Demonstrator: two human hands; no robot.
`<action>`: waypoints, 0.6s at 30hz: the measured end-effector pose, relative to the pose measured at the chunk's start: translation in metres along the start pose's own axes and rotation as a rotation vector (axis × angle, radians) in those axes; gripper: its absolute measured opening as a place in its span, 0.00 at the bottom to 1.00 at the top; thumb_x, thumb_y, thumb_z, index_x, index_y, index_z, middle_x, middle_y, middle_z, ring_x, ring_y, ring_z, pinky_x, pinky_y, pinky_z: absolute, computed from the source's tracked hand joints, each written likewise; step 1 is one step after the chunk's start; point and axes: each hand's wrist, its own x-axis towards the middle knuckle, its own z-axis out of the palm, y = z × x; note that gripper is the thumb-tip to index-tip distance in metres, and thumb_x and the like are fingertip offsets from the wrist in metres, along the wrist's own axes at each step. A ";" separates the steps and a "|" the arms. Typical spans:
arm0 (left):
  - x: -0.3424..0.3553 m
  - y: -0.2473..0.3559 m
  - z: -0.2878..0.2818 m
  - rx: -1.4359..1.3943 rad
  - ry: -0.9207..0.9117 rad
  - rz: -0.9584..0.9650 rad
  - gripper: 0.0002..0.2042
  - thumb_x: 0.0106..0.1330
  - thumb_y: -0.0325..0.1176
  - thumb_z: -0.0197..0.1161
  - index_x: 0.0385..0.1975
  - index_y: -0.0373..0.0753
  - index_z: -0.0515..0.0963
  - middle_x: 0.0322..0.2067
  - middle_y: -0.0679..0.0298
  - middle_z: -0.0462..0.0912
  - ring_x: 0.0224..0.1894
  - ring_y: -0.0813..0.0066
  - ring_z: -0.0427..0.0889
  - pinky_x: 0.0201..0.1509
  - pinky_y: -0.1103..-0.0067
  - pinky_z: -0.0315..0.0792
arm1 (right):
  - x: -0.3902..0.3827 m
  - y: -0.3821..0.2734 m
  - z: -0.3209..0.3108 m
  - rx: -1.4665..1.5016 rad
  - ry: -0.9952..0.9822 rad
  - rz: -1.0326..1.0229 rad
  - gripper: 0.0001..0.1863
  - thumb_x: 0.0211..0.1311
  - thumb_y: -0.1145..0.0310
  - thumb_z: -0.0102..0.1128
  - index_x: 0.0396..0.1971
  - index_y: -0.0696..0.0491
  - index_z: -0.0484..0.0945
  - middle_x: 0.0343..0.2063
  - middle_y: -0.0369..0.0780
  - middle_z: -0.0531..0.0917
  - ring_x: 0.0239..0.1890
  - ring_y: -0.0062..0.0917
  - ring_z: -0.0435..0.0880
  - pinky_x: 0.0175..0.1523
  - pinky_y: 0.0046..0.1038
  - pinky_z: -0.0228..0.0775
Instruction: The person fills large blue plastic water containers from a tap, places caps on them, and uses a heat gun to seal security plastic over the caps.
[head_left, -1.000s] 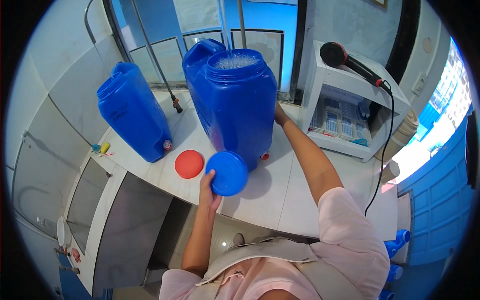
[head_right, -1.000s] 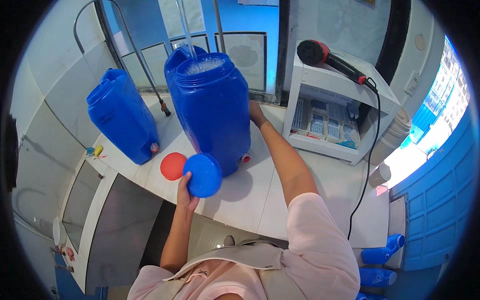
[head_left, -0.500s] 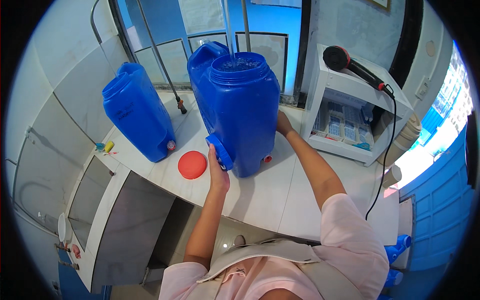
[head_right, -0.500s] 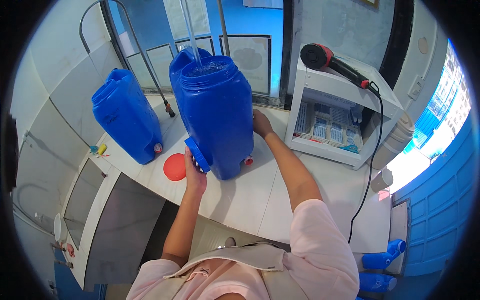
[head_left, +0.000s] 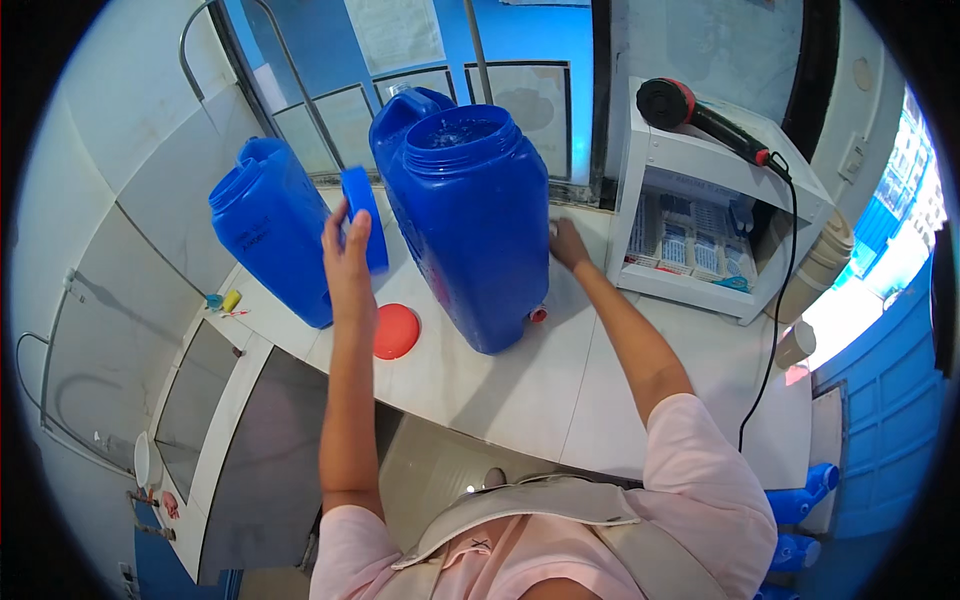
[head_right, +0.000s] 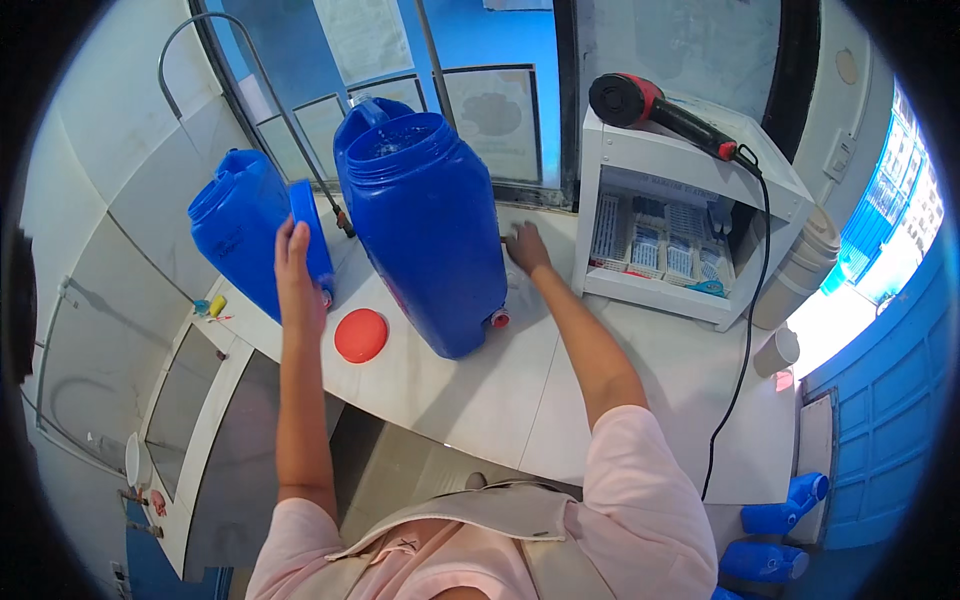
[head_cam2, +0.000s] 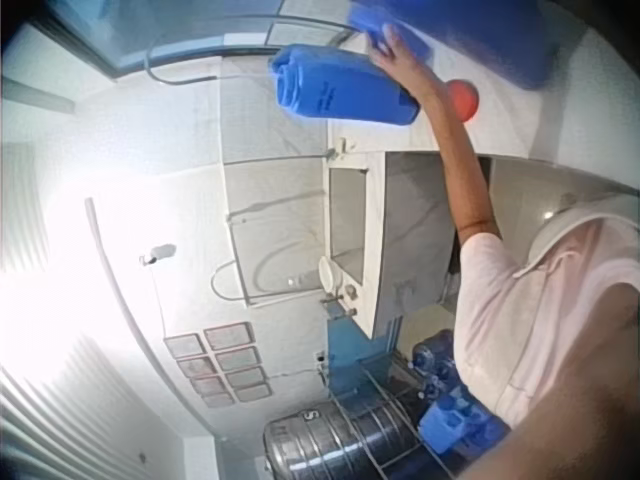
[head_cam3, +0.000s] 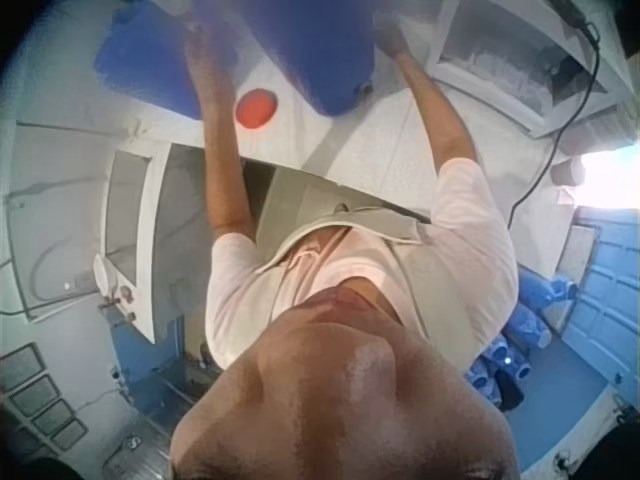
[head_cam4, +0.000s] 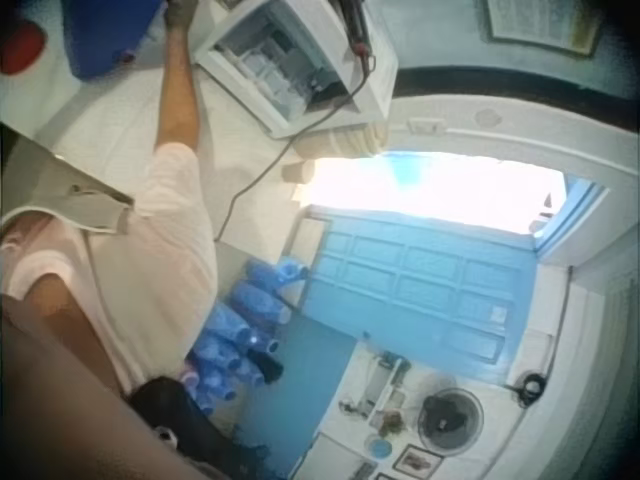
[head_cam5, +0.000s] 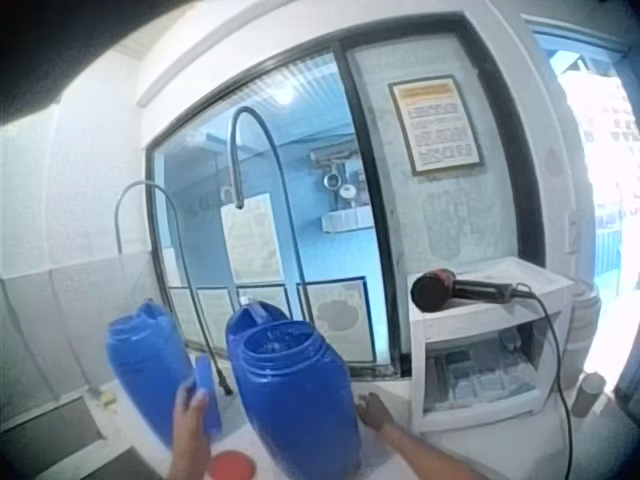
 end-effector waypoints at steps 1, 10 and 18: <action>0.008 0.011 0.004 0.086 -0.049 0.064 0.31 0.55 0.51 0.60 0.55 0.39 0.65 0.48 0.62 0.68 0.51 0.70 0.68 0.54 0.77 0.63 | 0.020 -0.018 -0.018 0.140 0.057 0.028 0.16 0.55 0.69 0.48 0.45 0.55 0.72 0.48 0.53 0.70 0.52 0.47 0.68 0.55 0.36 0.62; 0.070 0.074 0.080 0.818 -0.593 0.383 0.30 0.52 0.58 0.55 0.47 0.40 0.75 0.47 0.49 0.74 0.49 0.56 0.74 0.56 0.73 0.64 | 0.098 -0.251 -0.161 0.737 -0.345 -0.459 0.22 0.62 0.59 0.39 0.48 0.56 0.74 0.48 0.42 0.75 0.50 0.26 0.73 0.58 0.25 0.59; 0.066 0.054 0.086 0.846 -0.499 0.607 0.20 0.63 0.43 0.40 0.45 0.41 0.76 0.45 0.54 0.76 0.52 0.56 0.72 0.57 0.72 0.62 | 0.086 -0.251 -0.147 0.510 -0.253 -0.446 0.24 0.59 0.61 0.35 0.42 0.59 0.78 0.42 0.45 0.80 0.46 0.30 0.77 0.55 0.25 0.61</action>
